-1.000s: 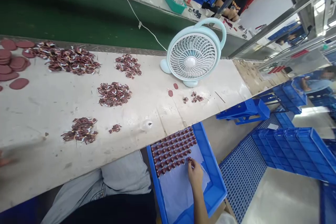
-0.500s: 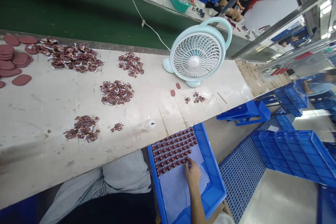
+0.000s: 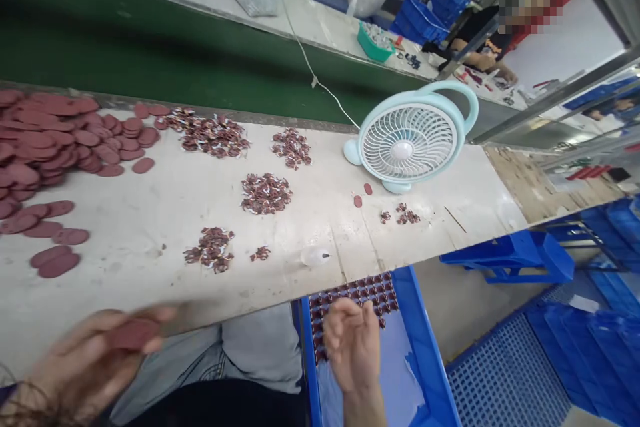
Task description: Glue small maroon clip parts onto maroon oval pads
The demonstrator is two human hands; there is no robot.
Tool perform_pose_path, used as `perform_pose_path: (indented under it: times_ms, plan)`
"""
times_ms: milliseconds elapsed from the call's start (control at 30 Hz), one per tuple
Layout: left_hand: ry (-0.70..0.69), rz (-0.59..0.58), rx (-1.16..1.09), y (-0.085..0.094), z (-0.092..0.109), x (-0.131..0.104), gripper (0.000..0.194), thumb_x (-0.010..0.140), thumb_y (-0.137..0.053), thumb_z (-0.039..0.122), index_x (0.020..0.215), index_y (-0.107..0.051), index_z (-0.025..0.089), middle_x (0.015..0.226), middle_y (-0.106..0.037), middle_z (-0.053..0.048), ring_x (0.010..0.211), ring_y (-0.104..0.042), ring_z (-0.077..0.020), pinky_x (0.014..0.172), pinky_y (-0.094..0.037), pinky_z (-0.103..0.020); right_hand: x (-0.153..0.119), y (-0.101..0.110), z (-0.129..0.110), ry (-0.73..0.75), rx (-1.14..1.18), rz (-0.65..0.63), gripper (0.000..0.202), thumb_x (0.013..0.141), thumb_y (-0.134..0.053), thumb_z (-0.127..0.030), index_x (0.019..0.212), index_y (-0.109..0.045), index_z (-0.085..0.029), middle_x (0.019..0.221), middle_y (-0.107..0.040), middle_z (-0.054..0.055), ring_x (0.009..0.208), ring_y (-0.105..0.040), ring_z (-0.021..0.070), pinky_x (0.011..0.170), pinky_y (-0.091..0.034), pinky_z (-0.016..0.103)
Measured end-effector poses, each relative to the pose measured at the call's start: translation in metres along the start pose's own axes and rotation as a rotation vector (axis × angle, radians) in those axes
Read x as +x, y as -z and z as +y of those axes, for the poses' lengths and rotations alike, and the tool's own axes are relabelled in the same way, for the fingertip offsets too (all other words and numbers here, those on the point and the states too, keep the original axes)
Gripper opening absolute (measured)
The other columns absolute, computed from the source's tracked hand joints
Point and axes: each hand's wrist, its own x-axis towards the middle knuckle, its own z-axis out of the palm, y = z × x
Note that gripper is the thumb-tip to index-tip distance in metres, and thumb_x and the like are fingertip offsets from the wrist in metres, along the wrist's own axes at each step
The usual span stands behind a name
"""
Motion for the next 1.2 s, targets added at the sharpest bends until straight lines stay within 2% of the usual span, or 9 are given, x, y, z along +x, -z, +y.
perform_pose_path:
  times_ms: [133, 267, 400, 500, 733, 867, 1000, 1100, 1200]
  plan:
    - [0.256, -0.166, -0.444, -0.040, -0.006, -0.004, 0.020, 0.076, -0.087, 0.045, 0.092, -0.082, 0.034, 0.106, -0.085, -0.004, 0.090, -0.080, -0.0282, 0.056, -0.052, -0.025, 0.006, -0.072, -0.013, -0.161, 0.208, -0.323, 0.084, 0.095, -0.021, -0.071, 0.112, -0.075, -0.009, 0.063, -0.046, -0.007, 0.039, -0.026, 0.0009, 0.028, 0.000, 0.004]
    - [0.319, -0.227, -0.621, -0.055, -0.010, -0.008, 0.027, 0.078, -0.087, 0.029, 0.104, -0.082, 0.022, 0.113, -0.084, -0.010, 0.097, -0.080, -0.0232, 0.061, -0.058, -0.017, 0.020, -0.099, -0.026, -0.203, 0.416, -0.465, 0.067, 0.103, -0.019, -0.053, 0.103, -0.074, -0.013, 0.064, -0.043, -0.009, 0.039, -0.033, -0.0036, 0.035, -0.006, -0.002]
    - [0.300, -0.229, -0.701, -0.059, -0.014, -0.012, 0.021, 0.083, -0.081, 0.019, 0.104, -0.082, 0.019, 0.121, -0.081, -0.013, 0.107, -0.078, -0.0239, 0.073, -0.061, -0.017, 0.000, -0.105, -0.028, -0.197, 0.406, -0.481, 0.038, 0.089, -0.062, -0.056, 0.095, -0.072, -0.020, 0.056, -0.056, -0.008, 0.033, -0.045, 0.0025, 0.028, -0.036, 0.008]
    - [0.318, -0.215, -0.741, -0.064, -0.016, -0.011, 0.018, 0.082, -0.082, 0.020, 0.101, -0.083, 0.021, 0.115, -0.083, -0.012, 0.101, -0.080, -0.0228, 0.076, -0.062, -0.018, -0.027, -0.107, -0.019, -0.077, 0.232, -0.419, 0.045, 0.071, -0.076, -0.066, 0.092, -0.071, -0.026, 0.055, -0.065, -0.006, 0.027, -0.049, 0.0083, 0.023, -0.038, 0.016]
    - [0.260, -0.216, -0.691, -0.069, -0.017, -0.003, 0.026, 0.082, -0.083, 0.037, 0.099, -0.079, 0.019, 0.096, -0.083, -0.008, 0.076, -0.079, -0.0197, 0.048, -0.058, -0.018, -0.051, -0.113, -0.016, -0.048, 0.097, -0.430, 0.048, 0.071, -0.076, -0.067, 0.094, -0.065, -0.027, 0.057, -0.066, -0.006, 0.033, -0.053, 0.0087, 0.031, -0.043, 0.018]
    - [0.248, -0.156, -0.689, -0.070, -0.015, 0.000, 0.027, 0.080, -0.084, 0.042, 0.092, -0.074, 0.020, 0.081, -0.081, -0.006, 0.067, -0.077, -0.0179, 0.048, -0.057, -0.018, -0.049, -0.112, -0.014, -0.103, 0.080, -0.421, 0.050, 0.069, -0.077, -0.068, 0.094, -0.066, -0.027, 0.059, -0.066, -0.006, 0.033, -0.053, 0.0079, 0.031, -0.042, 0.017]
    - [0.214, -0.153, -0.680, -0.068, -0.008, 0.000, 0.029, 0.075, -0.090, 0.038, 0.094, -0.079, 0.020, 0.105, -0.082, -0.009, 0.068, -0.076, -0.0145, 0.055, -0.058, -0.018, -0.047, -0.112, -0.011, -0.099, 0.063, -0.447, 0.047, 0.073, -0.074, -0.067, 0.096, -0.064, -0.027, 0.061, -0.065, -0.007, 0.034, -0.052, 0.0079, 0.032, -0.042, 0.018]
    - [0.183, -0.231, -0.664, -0.064, -0.008, -0.002, 0.046, 0.063, -0.097, 0.025, 0.106, -0.081, 0.023, 0.134, -0.074, -0.011, 0.073, -0.077, -0.0151, 0.056, -0.058, -0.018, -0.048, -0.114, -0.013, -0.056, 0.061, -0.423, 0.045, 0.074, -0.074, -0.066, 0.099, -0.063, -0.030, 0.064, -0.066, -0.006, 0.037, -0.054, 0.0090, 0.033, -0.043, 0.019]
    - [0.179, -0.286, -0.664, -0.063, -0.013, -0.004, 0.044, 0.065, -0.096, 0.026, 0.107, -0.082, 0.024, 0.126, -0.078, -0.010, 0.072, -0.077, -0.0148, 0.053, -0.055, -0.017, -0.050, -0.111, -0.013, 0.046, 0.052, -0.387, 0.042, 0.075, -0.075, -0.063, 0.103, -0.063, -0.033, 0.067, -0.068, -0.006, 0.039, -0.057, 0.0123, 0.034, -0.045, 0.023]
